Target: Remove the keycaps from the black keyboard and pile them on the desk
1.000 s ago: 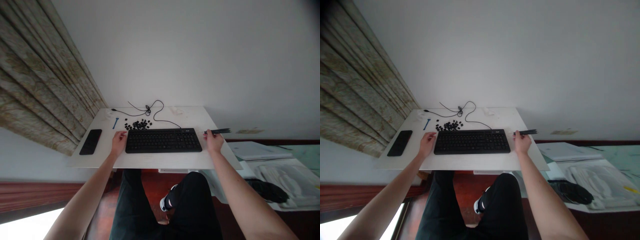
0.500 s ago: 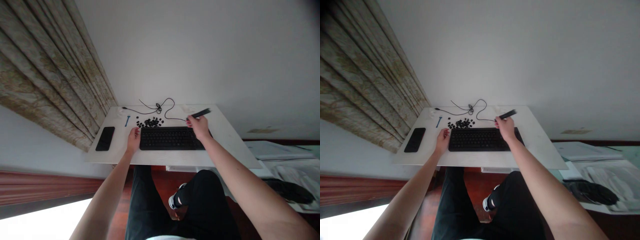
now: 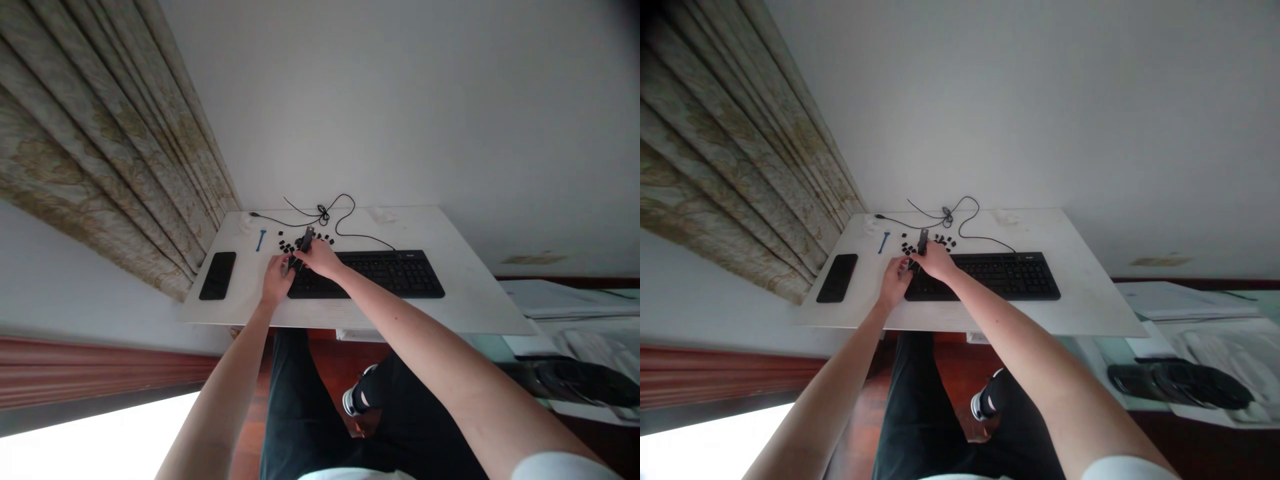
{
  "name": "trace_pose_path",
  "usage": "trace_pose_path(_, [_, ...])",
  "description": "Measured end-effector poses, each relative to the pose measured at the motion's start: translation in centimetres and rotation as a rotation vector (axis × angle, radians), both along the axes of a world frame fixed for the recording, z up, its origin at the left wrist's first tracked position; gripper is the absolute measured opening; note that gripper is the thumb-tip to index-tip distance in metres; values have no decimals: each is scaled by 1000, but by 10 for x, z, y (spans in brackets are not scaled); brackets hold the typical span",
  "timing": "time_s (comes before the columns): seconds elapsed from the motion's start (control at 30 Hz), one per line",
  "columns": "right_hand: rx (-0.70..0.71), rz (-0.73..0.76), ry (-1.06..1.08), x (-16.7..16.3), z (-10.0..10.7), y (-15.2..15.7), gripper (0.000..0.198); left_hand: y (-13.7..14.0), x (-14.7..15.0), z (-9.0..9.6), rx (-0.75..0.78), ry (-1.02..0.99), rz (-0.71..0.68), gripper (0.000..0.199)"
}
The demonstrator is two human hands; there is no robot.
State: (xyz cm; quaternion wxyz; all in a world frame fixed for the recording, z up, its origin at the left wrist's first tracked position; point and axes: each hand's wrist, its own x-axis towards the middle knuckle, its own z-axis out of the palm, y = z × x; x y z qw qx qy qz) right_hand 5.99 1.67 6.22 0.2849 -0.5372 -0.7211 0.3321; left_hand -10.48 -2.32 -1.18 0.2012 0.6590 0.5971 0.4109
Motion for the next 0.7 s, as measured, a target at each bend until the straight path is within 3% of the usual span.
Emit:
trace_pose_path(0.17, [-14,41,-17,-3,-4,1,14,3,0,-2,-8,52,-32,19])
trace_pose_path(0.33, [4,91,-93,-8,3,0,7,4,-1,-4,-17,43,-29,17])
trace_pose_path(0.43, [36,20,-126,-13,2,-5,3,4,-1,-4,-13,47,-39,19])
trace_pose_path(0.57, [55,-100,-189,-22,-3,-7,12,3,0,-4,-25,50,-49,19])
trace_pose_path(0.7, [18,-98,-258,-28,-1,0,20,3,1,-2,-34,57,-48,17])
